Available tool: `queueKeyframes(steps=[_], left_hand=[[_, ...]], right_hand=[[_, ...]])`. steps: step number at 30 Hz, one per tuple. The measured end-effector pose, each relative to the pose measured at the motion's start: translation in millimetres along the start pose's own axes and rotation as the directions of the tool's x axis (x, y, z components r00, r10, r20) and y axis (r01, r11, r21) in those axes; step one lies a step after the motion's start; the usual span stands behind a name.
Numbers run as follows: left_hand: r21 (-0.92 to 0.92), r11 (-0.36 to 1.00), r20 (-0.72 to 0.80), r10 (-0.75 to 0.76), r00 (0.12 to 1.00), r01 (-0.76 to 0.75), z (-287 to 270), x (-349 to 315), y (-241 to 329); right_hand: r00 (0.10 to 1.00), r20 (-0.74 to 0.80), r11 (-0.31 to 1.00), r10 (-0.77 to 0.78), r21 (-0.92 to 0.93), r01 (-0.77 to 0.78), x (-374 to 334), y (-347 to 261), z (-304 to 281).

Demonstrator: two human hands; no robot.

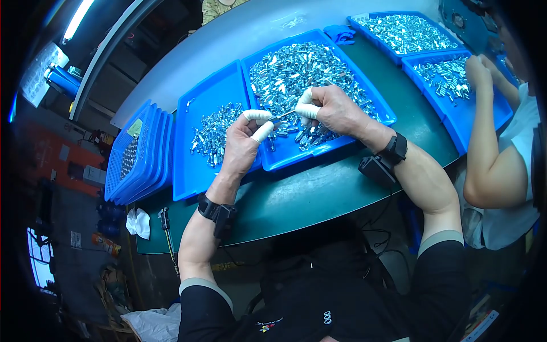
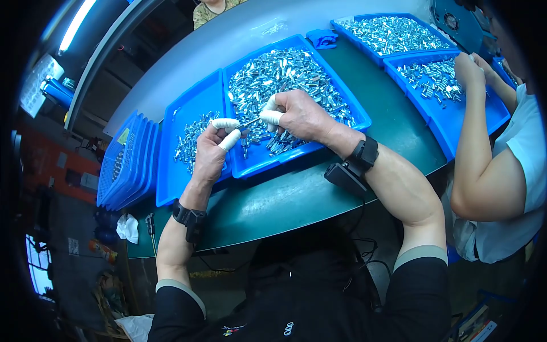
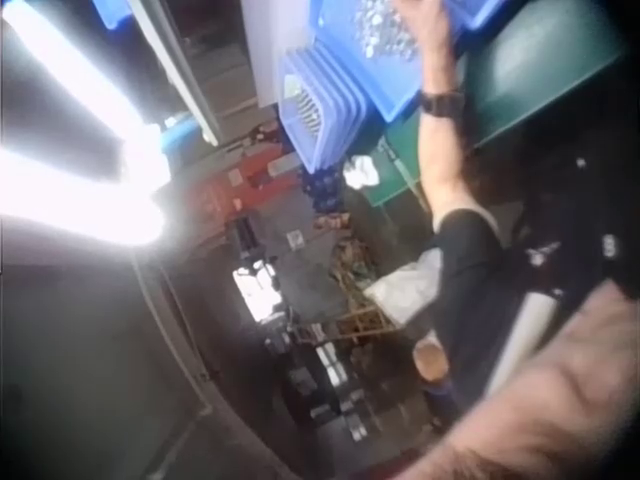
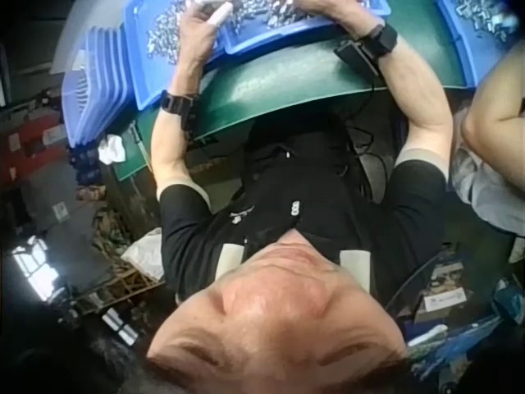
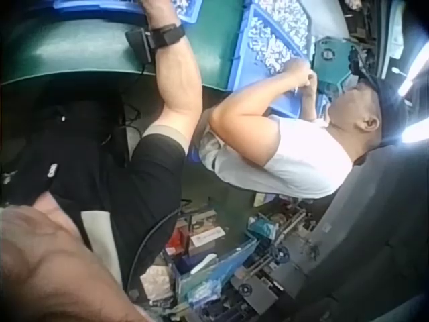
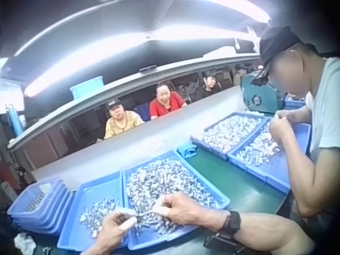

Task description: The person picks up a metal rod and a small metal component from a blue tray, fits the component onto the rod, and places the assembled unit into a separate blue tray.

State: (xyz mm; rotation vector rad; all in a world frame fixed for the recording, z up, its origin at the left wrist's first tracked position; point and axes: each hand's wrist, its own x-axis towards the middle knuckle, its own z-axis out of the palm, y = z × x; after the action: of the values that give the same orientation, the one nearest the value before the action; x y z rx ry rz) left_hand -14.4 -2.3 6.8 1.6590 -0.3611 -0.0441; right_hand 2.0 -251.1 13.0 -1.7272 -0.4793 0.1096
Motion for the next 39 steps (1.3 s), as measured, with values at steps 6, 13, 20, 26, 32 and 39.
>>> queueKeyframes(steps=[6,13,20,26,32,39], left_hand=[[0.097,0.994,0.054,0.054,0.997,-0.059,6,-2,-1],[0.123,0.991,0.039,0.052,0.998,-0.056,-1,-6,-1],[0.492,0.86,-0.134,0.228,0.964,-0.135,-63,-12,18],[0.9,0.321,0.139,0.427,0.894,-0.294,-57,-11,51],[0.845,0.144,0.506,0.096,0.857,-0.515,-5,1,41],[0.865,-0.014,0.498,-0.103,0.861,-0.502,9,11,34]], right_hand=[[0.991,0.11,0.993,0.077,-0.098,-0.066,-3,-7,2],[0.994,0.103,0.998,0.04,-0.057,-0.034,-3,-6,5],[0.998,-0.057,0.997,-0.024,0.076,0.029,1,-2,2],[0.998,-0.062,0.999,-0.029,0.042,0.031,1,-1,3],[0.998,-0.062,0.996,-0.011,0.093,0.016,2,2,4],[0.999,-0.047,0.999,0.0,0.048,0.002,0,0,1]])
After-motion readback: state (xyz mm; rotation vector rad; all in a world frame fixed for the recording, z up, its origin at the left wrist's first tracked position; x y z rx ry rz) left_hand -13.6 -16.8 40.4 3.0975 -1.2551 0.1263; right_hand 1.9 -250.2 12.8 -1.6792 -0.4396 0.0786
